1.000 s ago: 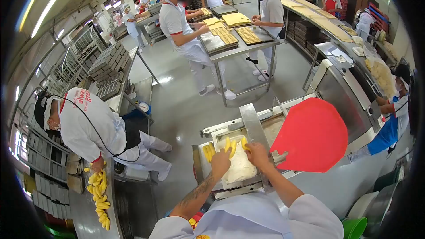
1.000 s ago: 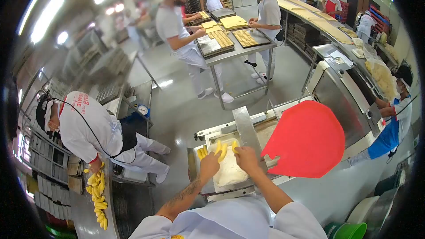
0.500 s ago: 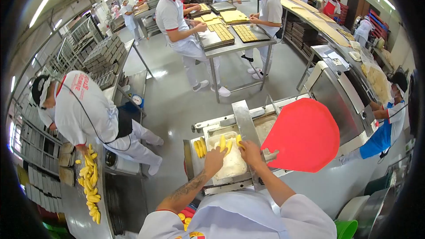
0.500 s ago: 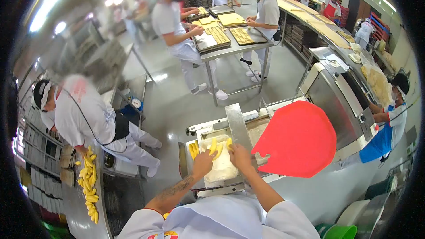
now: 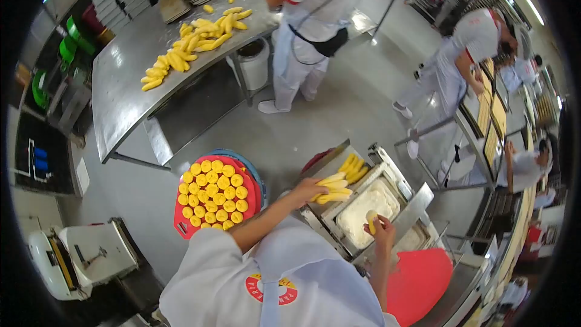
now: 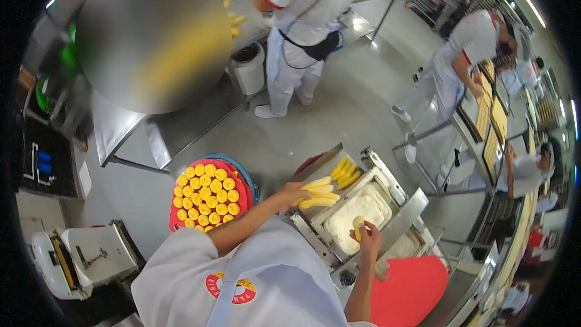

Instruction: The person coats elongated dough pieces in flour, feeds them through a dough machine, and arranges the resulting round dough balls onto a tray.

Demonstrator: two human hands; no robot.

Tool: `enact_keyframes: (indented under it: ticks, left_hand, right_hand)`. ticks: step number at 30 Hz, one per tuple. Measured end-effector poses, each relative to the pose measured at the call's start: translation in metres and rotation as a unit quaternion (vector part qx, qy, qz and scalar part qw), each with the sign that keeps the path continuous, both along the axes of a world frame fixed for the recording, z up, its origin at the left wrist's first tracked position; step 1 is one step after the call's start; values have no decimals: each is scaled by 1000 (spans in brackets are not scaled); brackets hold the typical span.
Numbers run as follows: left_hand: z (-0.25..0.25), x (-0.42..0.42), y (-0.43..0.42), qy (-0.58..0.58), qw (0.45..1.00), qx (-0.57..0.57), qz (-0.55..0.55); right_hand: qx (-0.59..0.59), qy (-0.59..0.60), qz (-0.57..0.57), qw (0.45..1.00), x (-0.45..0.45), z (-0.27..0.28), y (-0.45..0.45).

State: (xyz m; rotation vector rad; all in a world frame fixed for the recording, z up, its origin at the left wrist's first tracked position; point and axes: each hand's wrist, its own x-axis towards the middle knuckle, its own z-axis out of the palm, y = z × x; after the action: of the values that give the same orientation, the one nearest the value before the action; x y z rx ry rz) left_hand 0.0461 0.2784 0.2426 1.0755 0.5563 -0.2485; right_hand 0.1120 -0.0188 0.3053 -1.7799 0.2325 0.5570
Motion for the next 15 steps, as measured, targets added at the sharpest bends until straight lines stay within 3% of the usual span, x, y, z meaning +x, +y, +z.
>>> enact_keyframes:
  ticks: [1,3,5,7,8,10,11,12,13,14,15]
  left_hand:
    - [15,-21,23,64,990,-113,58]
    - [-3,-55,69,34,973,-180,141]
    - [-6,-67,123,18,962,-161,221]
    - [10,-60,191,-41,953,-108,280]
    - [13,-46,235,-41,945,-111,304]
    - [70,-11,325,-162,927,-72,330]
    - [130,4,348,-263,901,-111,327]
    - [135,10,376,-283,921,91,254]
    - [140,17,405,-270,879,345,189]
    - [144,24,434,-257,790,532,164]
    - [137,32,430,-298,865,355,191]
  right_hand:
    - [32,23,10,999,3,-2,20]
    - [72,59,56,994,15,-16,65]
    - [59,-2,157,986,32,-3,149]
    - [33,-136,272,952,57,41,253]
    - [65,-143,324,933,75,64,306]
    - [250,-112,330,903,108,87,408]
    - [346,-77,352,867,109,124,442]
    - [312,-79,345,882,116,140,471]
    - [301,-102,345,883,124,148,488]
    - [354,-104,327,870,125,145,494]
    - [400,-111,299,859,122,135,486]
